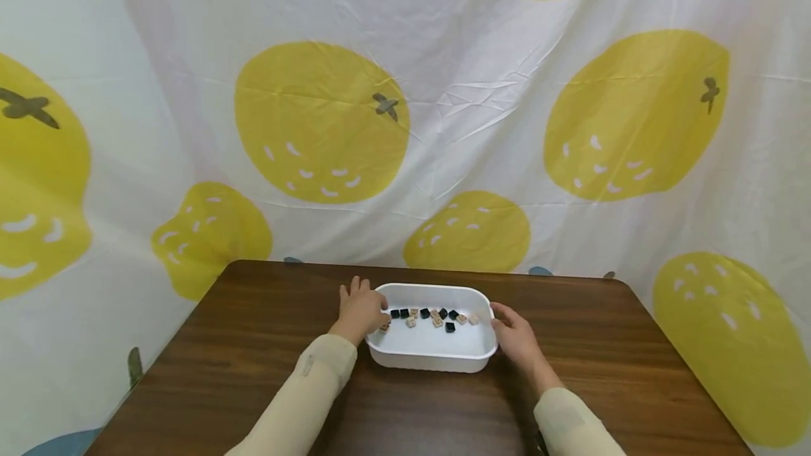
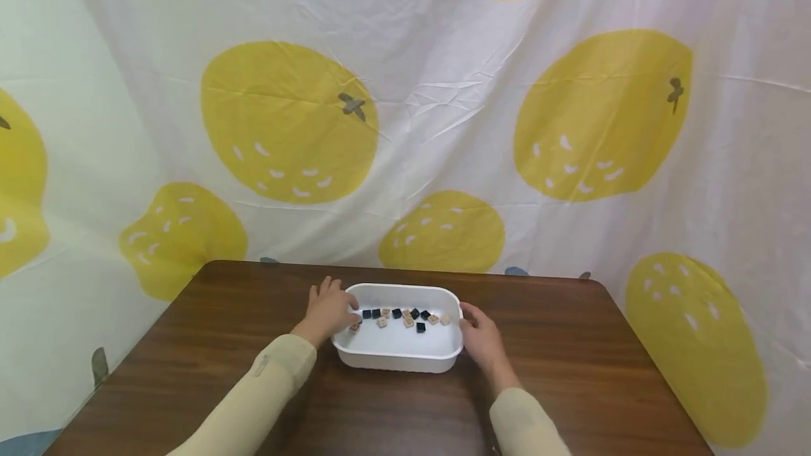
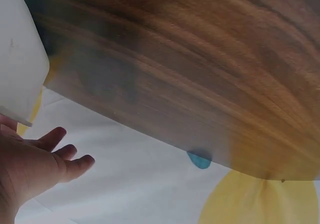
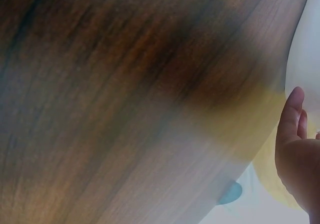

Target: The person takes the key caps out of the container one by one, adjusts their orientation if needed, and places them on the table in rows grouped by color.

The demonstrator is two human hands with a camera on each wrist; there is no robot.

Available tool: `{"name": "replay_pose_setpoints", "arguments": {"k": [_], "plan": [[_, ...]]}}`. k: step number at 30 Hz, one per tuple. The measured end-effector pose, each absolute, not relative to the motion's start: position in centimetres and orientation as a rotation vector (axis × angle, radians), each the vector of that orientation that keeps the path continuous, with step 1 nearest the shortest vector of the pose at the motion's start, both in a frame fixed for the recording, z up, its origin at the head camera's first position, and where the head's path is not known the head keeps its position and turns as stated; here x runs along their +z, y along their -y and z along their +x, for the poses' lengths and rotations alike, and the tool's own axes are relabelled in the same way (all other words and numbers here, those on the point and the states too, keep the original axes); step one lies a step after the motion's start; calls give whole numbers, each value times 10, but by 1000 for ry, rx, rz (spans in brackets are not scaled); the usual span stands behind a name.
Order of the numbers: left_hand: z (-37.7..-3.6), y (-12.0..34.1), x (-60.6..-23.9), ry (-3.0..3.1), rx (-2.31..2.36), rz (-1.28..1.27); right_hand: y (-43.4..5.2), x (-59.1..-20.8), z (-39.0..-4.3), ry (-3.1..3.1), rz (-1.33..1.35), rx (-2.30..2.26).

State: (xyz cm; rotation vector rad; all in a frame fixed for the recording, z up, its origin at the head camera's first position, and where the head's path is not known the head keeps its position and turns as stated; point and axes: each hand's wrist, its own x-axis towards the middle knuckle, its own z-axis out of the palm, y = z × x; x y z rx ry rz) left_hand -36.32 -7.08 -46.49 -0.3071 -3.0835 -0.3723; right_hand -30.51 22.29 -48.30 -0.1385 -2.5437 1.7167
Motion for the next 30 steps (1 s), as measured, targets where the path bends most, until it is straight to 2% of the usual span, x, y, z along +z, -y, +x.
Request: {"name": "replay_pose_setpoints", "arguments": {"k": [16,30], "plan": [[-375,65,-480,3140,-232,-260,-220,-485,-304,2535,-159,1735],[-364,80,-472,2843,-678,-504,-219,-486,-304,2523,-159,1752]]}}
